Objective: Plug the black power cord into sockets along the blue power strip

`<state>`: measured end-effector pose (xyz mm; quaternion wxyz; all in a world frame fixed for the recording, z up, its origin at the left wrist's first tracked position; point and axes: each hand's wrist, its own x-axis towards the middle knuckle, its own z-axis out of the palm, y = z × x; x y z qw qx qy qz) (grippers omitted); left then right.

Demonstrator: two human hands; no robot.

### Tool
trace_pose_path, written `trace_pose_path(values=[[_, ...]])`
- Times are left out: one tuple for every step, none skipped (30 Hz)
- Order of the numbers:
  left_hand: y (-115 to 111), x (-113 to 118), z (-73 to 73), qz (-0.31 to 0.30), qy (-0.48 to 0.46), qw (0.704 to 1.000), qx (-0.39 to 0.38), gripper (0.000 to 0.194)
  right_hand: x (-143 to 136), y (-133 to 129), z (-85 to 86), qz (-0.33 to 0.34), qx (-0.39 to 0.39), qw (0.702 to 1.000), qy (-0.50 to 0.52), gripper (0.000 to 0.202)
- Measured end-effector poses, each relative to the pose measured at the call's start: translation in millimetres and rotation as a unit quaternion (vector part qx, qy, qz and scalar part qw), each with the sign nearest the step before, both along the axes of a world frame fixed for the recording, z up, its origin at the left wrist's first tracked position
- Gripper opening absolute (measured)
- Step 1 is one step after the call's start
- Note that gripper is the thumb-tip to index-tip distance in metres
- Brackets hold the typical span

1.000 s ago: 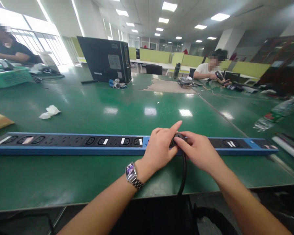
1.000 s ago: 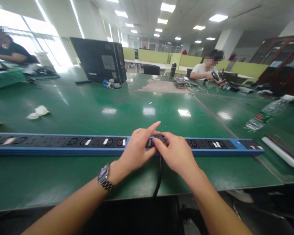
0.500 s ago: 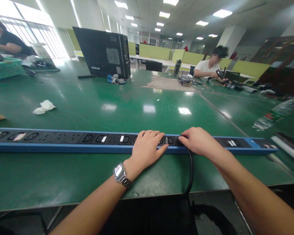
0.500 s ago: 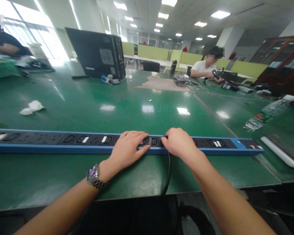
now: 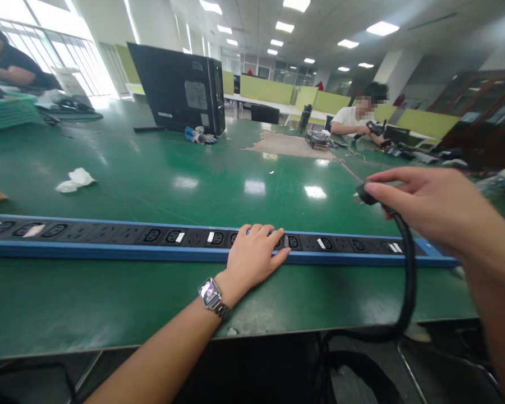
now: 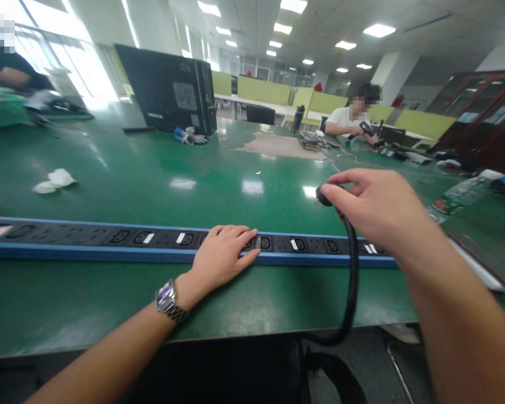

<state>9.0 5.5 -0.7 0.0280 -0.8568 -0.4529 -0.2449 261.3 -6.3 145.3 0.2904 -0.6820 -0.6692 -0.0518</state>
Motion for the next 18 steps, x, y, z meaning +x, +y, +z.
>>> trace_pose_path(values=[[-0.1, -0.2, 0.0, 0.002, 0.000, 1.000, 0.002, 0.039, 10.0, 0.7, 6.1, -0.011, -0.027, 0.999, -0.017, 0.042], [-0.1, -0.2, -0.1, 0.003, 0.000, 1.000, 0.003, 0.039, 20.1, 1.9, 6.6, -0.017, -0.061, 0.997, -0.033, 0.037], [-0.2, -0.3, -0.3, 0.004, 0.001, 1.000, 0.004, 0.039, 30.1, 3.4, 1.9, -0.022, -0.096, 0.994, -0.045, 0.031], [-0.2, -0.2, -0.5, 0.004, 0.001, 1.000, 0.004, 0.039, 40.1, 5.0, -7.4, -0.026, -0.128, 0.990, -0.054, 0.026], [-0.3, -0.1, -0.7, 0.003, 0.001, 1.000, 0.005, 0.039, 50.0, 6.7, -19.8, -0.026, -0.153, 0.986, -0.059, 0.021], [-0.4, 0.1, -0.9, 0.003, 0.001, 1.000, 0.005, 0.039, 59.8, 8.3, -33.7, -0.024, -0.169, 0.983, -0.063, 0.019], [-0.6, 0.3, -0.9, 0.003, 0.001, 1.000, 0.005, 0.039, 69.5, 9.7, -47.4, -0.025, -0.177, 0.982, -0.065, 0.018], [-0.8, 0.5, -0.9, 0.004, 0.001, 1.000, 0.004, 0.040, 78.9, 10.8, -59.5, -0.032, -0.183, 0.980, -0.067, 0.018], [-1.0, 0.7, -0.7, 0.005, 0.001, 1.000, 0.004, 0.040, 87.9, 11.6, -69.2, -0.041, -0.191, 0.979, -0.067, 0.018], [-1.3, 0.8, -0.5, 0.005, 0.002, 1.000, 0.002, 0.040, 96.2, 12.1, -75.9, -0.052, -0.199, 0.976, -0.065, 0.018], [-1.5, 0.9, -0.3, 0.006, 0.003, 1.000, 0.001, 0.040, 103.8, 12.3, -79.9, -0.058, -0.208, 0.975, -0.061, 0.018], [-1.6, 0.9, -0.2, 0.006, 0.005, 1.000, 0.000, 0.040, 110.4, 12.3, -81.8, -0.054, -0.217, 0.973, -0.055, 0.018], [-1.7, 0.8, -0.1, 0.006, 0.007, 1.000, 0.000, 0.040, 115.9, 12.1, -82.3, -0.042, -0.226, 0.972, -0.048, 0.018], [-1.6, 0.7, -0.2, 0.006, 0.008, 1.000, -0.001, 0.040, 120.1, 11.9, -82.3, -0.023, -0.235, 0.971, -0.039, 0.019], [-1.5, 0.7, -0.3, 0.006, 0.009, 1.000, -0.001, 0.041, 123.0, 11.7, -82.7, -0.002, -0.240, 0.970, -0.033, 0.021], [-1.4, 0.7, -0.4, 0.006, 0.009, 1.000, 0.000, 0.041, 124.7, 11.5, -84.1, 0.014, -0.241, 0.970, -0.032, 0.022], [-1.3, 0.7, -0.5, 0.006, 0.008, 1.000, 0.001, 0.040, 125.1, 11.4, -86.6, 0.024, -0.237, 0.970, -0.040, 0.022], [-1.3, 0.9, -0.6, 0.006, 0.008, 1.000, 0.002, 0.040, 124.8, 11.5, -90.2, 0.027, -0.225, 0.972, -0.058, 0.021]])
